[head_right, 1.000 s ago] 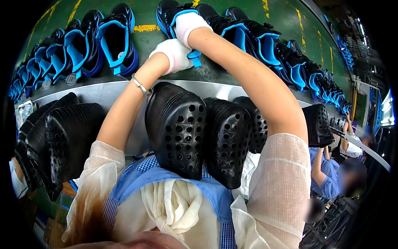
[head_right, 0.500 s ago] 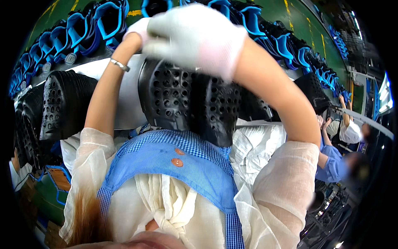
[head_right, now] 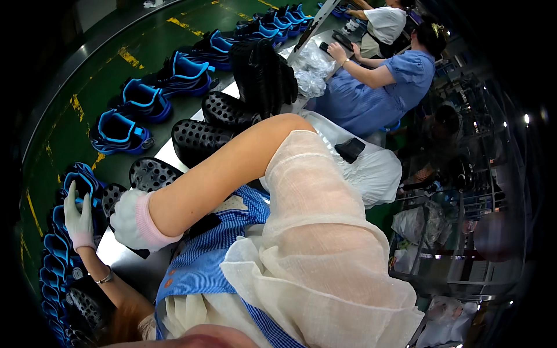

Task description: The person assembles shoes by picking up a black perforated component, placing it over a blue-and-black shoe upper on a conveyor belt, and pressing the pieces together before moving the shoe along the line.

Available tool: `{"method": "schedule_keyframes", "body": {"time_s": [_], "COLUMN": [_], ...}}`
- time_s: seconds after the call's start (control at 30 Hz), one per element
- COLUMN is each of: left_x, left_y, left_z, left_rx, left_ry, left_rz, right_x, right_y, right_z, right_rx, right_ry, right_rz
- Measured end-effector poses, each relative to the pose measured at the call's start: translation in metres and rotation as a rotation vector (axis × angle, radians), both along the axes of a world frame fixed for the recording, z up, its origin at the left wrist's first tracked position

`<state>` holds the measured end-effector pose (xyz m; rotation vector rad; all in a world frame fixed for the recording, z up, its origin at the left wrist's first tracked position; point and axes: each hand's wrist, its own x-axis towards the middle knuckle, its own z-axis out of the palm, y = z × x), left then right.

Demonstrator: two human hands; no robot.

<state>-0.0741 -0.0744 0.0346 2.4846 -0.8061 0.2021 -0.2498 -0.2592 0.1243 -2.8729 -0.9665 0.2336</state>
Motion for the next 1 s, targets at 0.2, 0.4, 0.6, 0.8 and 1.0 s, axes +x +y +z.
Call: {"method": "schedule_keyframes", "body": {"time_s": [0.2, 0.4, 0.6, 0.8, 1.0], "left_x": [-0.004, -0.017, -0.028, -0.052, -0.046], "left_y": [-0.015, -0.026, -0.04, -0.05, -0.079], "left_z": [0.004, 0.027, 0.06, 0.054, 0.083], "left_rx": [-0.227, -0.39, -0.974, -0.91, -1.331], "left_ry": [0.229, 0.52, 1.003, 0.501, 1.314], "left_rz": [-0.014, -0.048, -0.178, -0.124, -0.594], "right_x": [0.002, 0.0, 0.003, 0.018, 0.024], "right_y": [-0.005, -0.024, -0.04, -0.049, -0.068], "right_z": [0.004, 0.03, 0.07, 0.064, 0.057], "right_rx": [0.005, 0.115, 0.275, 0.391, 0.492], "right_ry": [0.062, 0.094, 0.003, -0.212, -0.155], "right_rz": [0.047, 0.042, 0.025, 0.022, -0.22]}}
